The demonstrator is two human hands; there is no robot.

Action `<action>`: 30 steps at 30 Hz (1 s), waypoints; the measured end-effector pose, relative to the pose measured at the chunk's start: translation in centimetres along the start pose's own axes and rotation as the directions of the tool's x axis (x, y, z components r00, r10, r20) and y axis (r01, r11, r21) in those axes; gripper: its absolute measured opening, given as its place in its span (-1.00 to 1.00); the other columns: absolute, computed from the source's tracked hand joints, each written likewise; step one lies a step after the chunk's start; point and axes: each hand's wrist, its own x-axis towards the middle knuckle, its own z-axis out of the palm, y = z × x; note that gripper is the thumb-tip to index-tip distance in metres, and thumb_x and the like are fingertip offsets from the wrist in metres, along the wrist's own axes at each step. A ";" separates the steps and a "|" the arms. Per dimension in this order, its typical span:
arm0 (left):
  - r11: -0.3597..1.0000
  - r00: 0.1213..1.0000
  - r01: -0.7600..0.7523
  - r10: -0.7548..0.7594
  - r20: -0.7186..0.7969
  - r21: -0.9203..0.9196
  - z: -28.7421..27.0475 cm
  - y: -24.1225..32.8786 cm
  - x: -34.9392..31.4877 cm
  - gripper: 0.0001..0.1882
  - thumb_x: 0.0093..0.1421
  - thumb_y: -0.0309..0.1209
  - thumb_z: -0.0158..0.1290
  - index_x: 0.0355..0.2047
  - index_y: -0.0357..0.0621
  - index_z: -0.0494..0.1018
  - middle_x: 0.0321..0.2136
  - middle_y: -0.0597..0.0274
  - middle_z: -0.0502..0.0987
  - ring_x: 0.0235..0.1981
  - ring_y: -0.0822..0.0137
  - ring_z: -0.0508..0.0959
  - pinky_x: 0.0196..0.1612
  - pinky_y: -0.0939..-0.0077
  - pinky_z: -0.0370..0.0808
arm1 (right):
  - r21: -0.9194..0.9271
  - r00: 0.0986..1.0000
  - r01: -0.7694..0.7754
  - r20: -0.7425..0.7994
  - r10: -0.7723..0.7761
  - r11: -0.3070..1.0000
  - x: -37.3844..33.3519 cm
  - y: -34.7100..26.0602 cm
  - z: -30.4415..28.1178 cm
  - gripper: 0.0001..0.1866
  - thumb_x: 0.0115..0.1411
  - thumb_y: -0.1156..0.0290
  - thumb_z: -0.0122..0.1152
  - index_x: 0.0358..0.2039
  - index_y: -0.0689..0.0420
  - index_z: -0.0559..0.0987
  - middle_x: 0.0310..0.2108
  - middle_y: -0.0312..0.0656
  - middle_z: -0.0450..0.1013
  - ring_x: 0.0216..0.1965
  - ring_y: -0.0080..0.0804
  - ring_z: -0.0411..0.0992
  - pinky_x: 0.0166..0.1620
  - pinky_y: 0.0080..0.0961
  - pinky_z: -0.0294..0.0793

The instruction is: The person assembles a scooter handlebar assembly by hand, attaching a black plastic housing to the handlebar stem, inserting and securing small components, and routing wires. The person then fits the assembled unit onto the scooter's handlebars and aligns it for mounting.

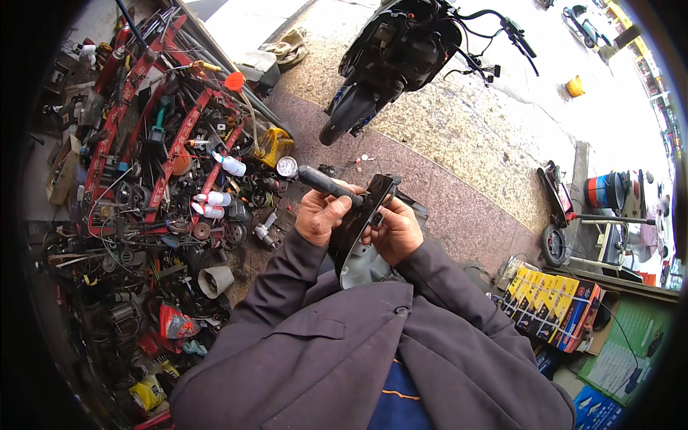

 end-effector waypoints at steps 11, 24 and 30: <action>0.920 0.974 -0.222 0.196 0.111 0.324 1.4 0.8 -1.9 -0.64 0.14 -0.59 0.05 -0.06 -0.30 0.24 0.01 -0.08 0.38 -0.18 0.25 0.57 -0.13 0.35 0.60 | 0.013 0.975 0.108 0.195 -0.108 0.994 -1.6 -0.1 1.2 -0.70 0.24 0.42 0.18 -0.03 0.19 0.50 -0.25 -0.19 0.53 -0.42 -0.40 0.53 -0.48 -0.49 0.54; 0.909 0.942 -0.329 0.295 0.161 0.257 -0.5 0.8 -2.2 -0.69 0.09 -0.55 0.12 -0.14 -0.22 0.37 0.03 -0.12 0.37 0.02 0.16 0.48 0.13 0.24 0.42 | -0.152 0.989 0.147 0.037 -0.143 0.977 -1.3 0.2 2.2 -0.81 0.22 0.49 0.19 -0.15 0.21 0.51 -0.33 -0.23 0.53 -0.42 -0.52 0.50 -0.47 -0.60 0.51; 0.948 0.956 -0.280 0.260 0.138 0.149 -1.4 3.1 -2.0 -0.72 0.14 -0.57 0.09 -0.12 -0.28 0.38 0.00 -0.07 0.41 -0.06 0.26 0.52 0.08 0.35 0.44 | -0.169 0.988 0.129 0.109 -0.112 0.977 -1.0 -0.2 3.9 -0.83 0.18 0.50 0.22 -0.21 0.21 0.52 -0.41 -0.23 0.50 -0.52 -0.55 0.44 -0.49 -0.54 0.51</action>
